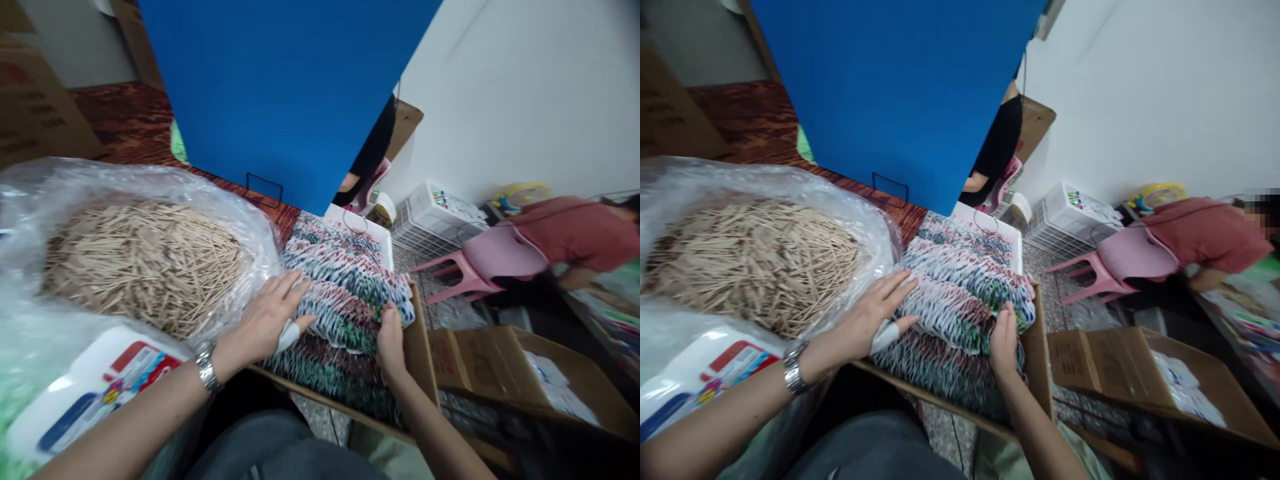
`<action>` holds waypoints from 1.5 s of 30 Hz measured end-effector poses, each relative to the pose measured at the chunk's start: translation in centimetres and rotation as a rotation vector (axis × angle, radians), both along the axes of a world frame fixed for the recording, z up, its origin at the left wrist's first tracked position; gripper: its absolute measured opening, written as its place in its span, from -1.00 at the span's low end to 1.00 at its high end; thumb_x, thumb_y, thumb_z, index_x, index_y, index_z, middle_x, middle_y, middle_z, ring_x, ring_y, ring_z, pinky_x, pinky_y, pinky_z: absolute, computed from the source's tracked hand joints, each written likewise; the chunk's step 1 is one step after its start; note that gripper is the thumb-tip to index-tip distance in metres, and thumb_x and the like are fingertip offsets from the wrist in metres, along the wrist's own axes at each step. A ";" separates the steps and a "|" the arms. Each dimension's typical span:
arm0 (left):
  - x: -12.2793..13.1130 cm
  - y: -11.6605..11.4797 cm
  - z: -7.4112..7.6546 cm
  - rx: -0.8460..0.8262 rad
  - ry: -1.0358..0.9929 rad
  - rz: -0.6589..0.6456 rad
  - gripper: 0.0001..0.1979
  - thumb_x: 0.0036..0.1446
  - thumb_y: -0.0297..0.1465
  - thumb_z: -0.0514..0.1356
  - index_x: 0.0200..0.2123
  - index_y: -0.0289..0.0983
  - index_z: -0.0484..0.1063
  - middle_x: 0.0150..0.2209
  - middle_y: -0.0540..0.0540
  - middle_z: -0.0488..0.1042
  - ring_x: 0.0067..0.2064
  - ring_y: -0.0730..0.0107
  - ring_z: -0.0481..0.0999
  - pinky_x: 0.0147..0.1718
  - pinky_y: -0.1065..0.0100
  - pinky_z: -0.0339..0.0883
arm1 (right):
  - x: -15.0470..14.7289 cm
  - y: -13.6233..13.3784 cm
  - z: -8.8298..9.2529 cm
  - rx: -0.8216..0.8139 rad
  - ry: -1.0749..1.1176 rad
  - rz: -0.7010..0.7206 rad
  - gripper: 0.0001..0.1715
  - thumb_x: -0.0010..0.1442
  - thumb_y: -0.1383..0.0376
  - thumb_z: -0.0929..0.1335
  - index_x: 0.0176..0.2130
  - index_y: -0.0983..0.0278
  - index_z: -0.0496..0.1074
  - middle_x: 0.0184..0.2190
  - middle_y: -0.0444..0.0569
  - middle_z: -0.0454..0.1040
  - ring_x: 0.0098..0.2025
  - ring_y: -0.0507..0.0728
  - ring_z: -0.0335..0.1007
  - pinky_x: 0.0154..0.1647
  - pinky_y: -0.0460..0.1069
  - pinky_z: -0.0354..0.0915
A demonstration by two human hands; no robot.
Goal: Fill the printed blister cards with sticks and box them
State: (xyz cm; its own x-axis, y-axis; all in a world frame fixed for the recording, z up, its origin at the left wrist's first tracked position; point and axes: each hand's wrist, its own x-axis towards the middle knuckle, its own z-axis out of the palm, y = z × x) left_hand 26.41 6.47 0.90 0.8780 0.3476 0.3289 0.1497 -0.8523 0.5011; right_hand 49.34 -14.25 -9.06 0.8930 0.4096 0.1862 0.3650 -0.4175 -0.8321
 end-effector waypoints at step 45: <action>-26.2 -5.5 -5.3 -0.061 -0.054 1.008 -0.19 0.12 -0.27 0.19 0.33 -0.24 -0.17 0.34 -0.40 -0.07 0.29 -0.15 0.06 0.09 -0.12 0.22 | -28.7 25.5 10.9 -0.044 -0.229 1.634 -0.75 0.29 0.17 0.21 -0.32 0.24 0.35 -0.41 -0.08 0.40 -0.37 0.05 0.31 -0.31 -0.07 0.21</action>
State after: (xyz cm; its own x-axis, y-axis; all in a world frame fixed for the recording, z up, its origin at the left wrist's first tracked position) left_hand 0.22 1.02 -4.45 0.1501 0.9367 0.3164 0.7613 -0.3137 0.5675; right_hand 20.68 11.30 1.87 -0.5044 0.8380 0.2083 0.5205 0.4876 -0.7010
